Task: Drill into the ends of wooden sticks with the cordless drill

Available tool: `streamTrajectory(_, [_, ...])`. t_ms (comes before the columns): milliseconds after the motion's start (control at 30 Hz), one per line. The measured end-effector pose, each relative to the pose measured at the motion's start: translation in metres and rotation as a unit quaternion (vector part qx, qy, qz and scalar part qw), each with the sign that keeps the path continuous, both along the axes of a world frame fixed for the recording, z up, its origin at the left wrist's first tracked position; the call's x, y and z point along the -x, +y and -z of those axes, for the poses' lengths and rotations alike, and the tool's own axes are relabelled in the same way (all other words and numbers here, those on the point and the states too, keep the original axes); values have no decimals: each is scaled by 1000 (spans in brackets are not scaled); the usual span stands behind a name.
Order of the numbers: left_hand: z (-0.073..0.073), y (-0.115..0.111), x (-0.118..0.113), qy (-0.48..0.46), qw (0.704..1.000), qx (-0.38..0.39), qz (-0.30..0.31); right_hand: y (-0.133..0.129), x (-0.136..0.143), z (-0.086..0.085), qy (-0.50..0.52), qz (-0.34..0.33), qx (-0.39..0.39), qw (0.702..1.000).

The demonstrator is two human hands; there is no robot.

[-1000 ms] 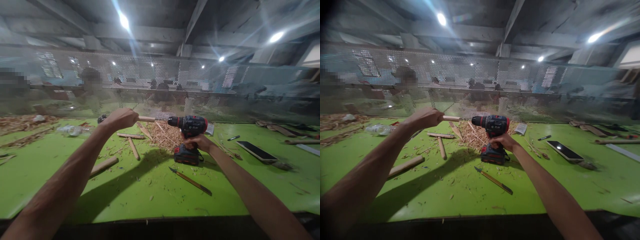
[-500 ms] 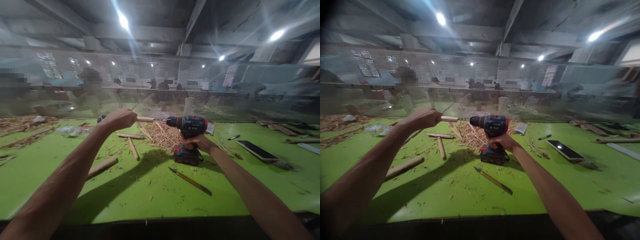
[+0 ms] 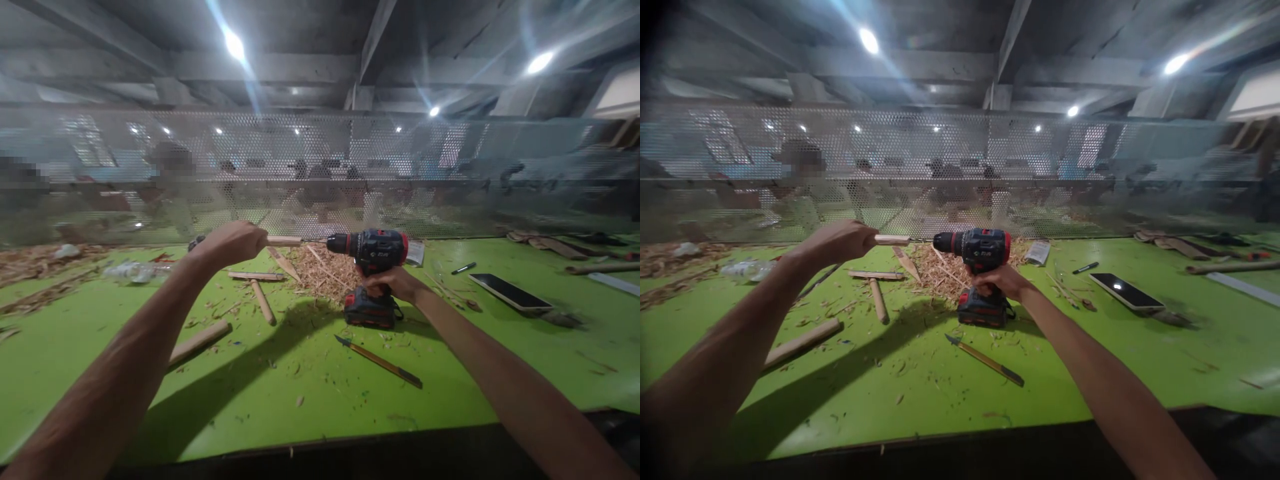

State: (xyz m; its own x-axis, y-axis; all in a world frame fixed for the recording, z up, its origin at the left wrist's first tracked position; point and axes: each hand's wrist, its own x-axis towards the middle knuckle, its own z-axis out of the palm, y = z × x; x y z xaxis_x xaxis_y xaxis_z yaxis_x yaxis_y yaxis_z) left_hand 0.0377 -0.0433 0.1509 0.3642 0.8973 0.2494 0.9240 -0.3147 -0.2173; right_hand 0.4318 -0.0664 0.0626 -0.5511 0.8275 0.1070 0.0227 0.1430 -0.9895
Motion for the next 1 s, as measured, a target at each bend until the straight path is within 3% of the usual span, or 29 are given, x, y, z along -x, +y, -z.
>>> streamTrajectory(333, [4, 0, 2, -69, 997, 16, -2, 0, 1, 1, 22, -10, 13, 1000])
streamTrajectory(667, [6, -1, -1, -48, 999, -1, -4, 1, 0, 2, 9, -10, 6, 1000])
streamTrajectory(833, [17, 14, 15, -93, 995, -6, 18, 6, -5, 8, 21, -9, -4, 1000])
streamTrajectory(1000, [40, 26, 46, -203, 978, 9, 49, 9, -7, 10, 24, 16, 1, 1000])
